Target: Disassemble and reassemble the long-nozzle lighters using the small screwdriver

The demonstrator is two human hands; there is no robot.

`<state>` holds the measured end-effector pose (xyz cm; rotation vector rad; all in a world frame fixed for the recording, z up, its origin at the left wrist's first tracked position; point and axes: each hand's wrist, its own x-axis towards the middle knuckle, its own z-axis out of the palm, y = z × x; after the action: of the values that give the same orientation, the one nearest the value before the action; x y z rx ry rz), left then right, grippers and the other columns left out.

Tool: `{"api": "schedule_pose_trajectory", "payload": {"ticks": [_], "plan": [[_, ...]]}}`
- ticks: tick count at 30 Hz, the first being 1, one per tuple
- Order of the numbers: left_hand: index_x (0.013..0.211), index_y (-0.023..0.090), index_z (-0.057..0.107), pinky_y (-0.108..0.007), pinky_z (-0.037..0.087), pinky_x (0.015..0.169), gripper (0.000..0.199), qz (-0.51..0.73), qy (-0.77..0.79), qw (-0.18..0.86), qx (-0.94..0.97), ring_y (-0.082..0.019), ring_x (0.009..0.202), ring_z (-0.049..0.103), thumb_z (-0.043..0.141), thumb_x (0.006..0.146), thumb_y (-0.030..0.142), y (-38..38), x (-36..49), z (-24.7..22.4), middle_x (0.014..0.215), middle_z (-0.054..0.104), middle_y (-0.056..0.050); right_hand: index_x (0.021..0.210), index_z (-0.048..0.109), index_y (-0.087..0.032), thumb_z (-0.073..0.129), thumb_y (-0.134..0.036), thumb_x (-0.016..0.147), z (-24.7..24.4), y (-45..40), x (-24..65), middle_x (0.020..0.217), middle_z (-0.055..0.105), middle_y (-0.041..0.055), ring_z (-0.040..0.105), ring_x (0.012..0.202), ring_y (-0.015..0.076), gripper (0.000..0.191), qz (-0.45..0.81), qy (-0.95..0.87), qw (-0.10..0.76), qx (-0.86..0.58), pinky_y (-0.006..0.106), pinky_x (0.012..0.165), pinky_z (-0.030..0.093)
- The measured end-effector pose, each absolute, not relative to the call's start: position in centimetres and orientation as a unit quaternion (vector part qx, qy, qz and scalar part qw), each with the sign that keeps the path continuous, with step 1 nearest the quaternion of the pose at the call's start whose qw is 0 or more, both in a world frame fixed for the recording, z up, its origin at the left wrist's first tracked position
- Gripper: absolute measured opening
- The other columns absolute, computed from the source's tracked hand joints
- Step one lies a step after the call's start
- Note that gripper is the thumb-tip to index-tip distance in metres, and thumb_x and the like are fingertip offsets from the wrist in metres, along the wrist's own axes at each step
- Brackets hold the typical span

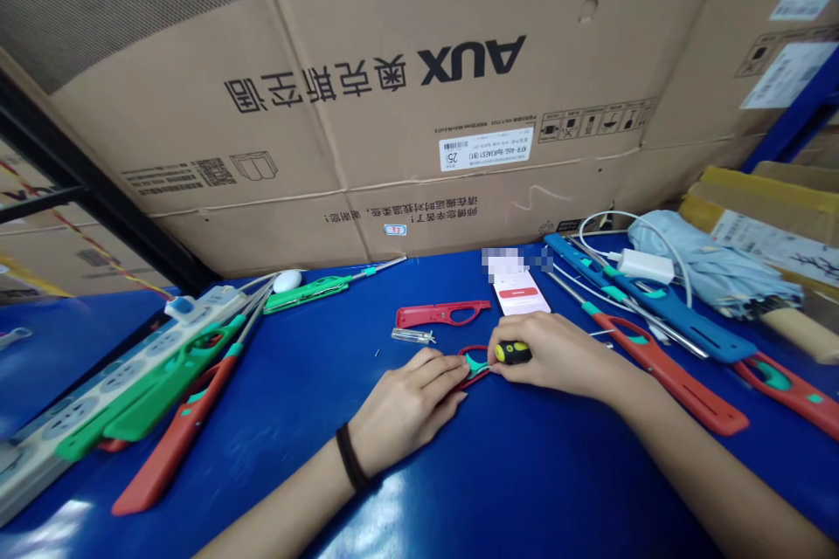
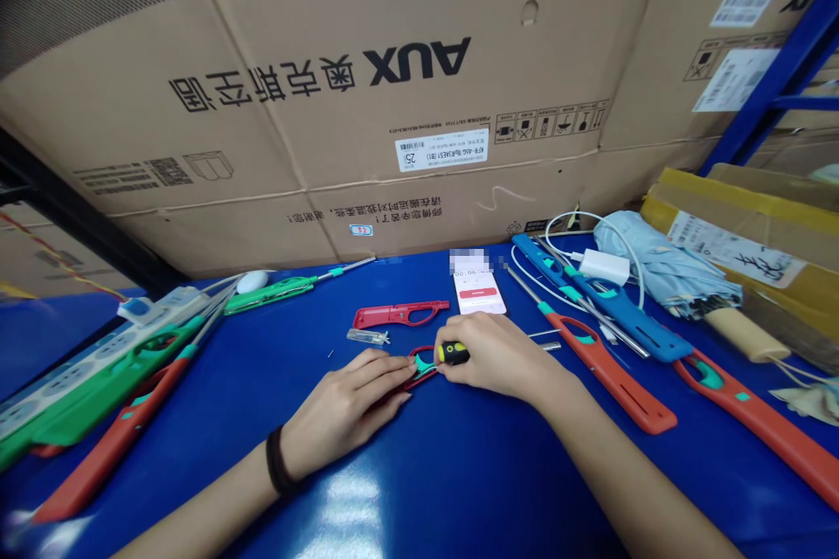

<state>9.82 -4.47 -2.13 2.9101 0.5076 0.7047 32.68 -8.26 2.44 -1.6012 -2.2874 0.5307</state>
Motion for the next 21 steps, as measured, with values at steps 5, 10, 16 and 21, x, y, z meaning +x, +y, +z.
{"api": "schedule_pose_trajectory", "payload": {"ticks": [5, 10, 16, 21], "plan": [[0.118, 0.017, 0.058, -0.032, 0.058, 0.079, 0.028, 0.242, 0.160, 0.055, 0.955, -0.019, 0.099, 0.060, 0.047, 0.092, 0.023, -4.46, 9.82, -2.12, 0.110, 0.066, -0.009, 0.075, 0.066, -0.023, 0.059, -0.014, 0.073, 2.54, -8.48, 32.72, 0.083, 0.067, -0.0007, 0.061, 0.075, 0.0162, 0.012, 0.172, -0.803, 0.148, -0.551, 0.024, 0.065, 0.039], [0.118, 0.017, 0.058, -0.033, 0.057, 0.080, 0.028, 0.245, 0.164, 0.060, 0.954, -0.019, 0.099, 0.060, 0.048, 0.092, 0.023, -4.53, 9.84, -2.10, 0.110, 0.066, -0.008, 0.076, 0.068, -0.023, 0.058, -0.012, 0.073, 2.46, -8.43, 32.61, 0.083, 0.067, 0.0003, 0.061, 0.075, 0.0164, 0.015, 0.171, -0.808, 0.150, -0.544, 0.024, 0.065, 0.040], [0.117, 0.016, 0.058, -0.032, 0.057, 0.081, 0.028, 0.235, 0.167, 0.067, 0.955, -0.019, 0.099, 0.059, 0.049, 0.092, 0.022, -4.48, 9.81, -2.13, 0.112, 0.066, -0.007, 0.077, 0.067, -0.022, 0.058, -0.014, 0.074, 2.26, -8.36, 32.72, 0.083, 0.068, 0.0007, 0.061, 0.075, 0.0167, 0.012, 0.185, -0.806, 0.148, -0.543, 0.024, 0.066, 0.040], [0.117, 0.017, 0.058, -0.033, 0.057, 0.080, 0.028, 0.237, 0.168, 0.063, 0.955, -0.020, 0.099, 0.059, 0.049, 0.092, 0.023, -4.49, 9.83, -2.17, 0.112, 0.066, -0.007, 0.072, 0.065, -0.021, 0.057, -0.014, 0.074, 2.65, -8.65, 32.07, 0.078, 0.065, 0.0008, 0.059, 0.070, 0.0159, 0.011, 0.156, -0.814, 0.120, -0.547, 0.023, 0.060, 0.036]]}}
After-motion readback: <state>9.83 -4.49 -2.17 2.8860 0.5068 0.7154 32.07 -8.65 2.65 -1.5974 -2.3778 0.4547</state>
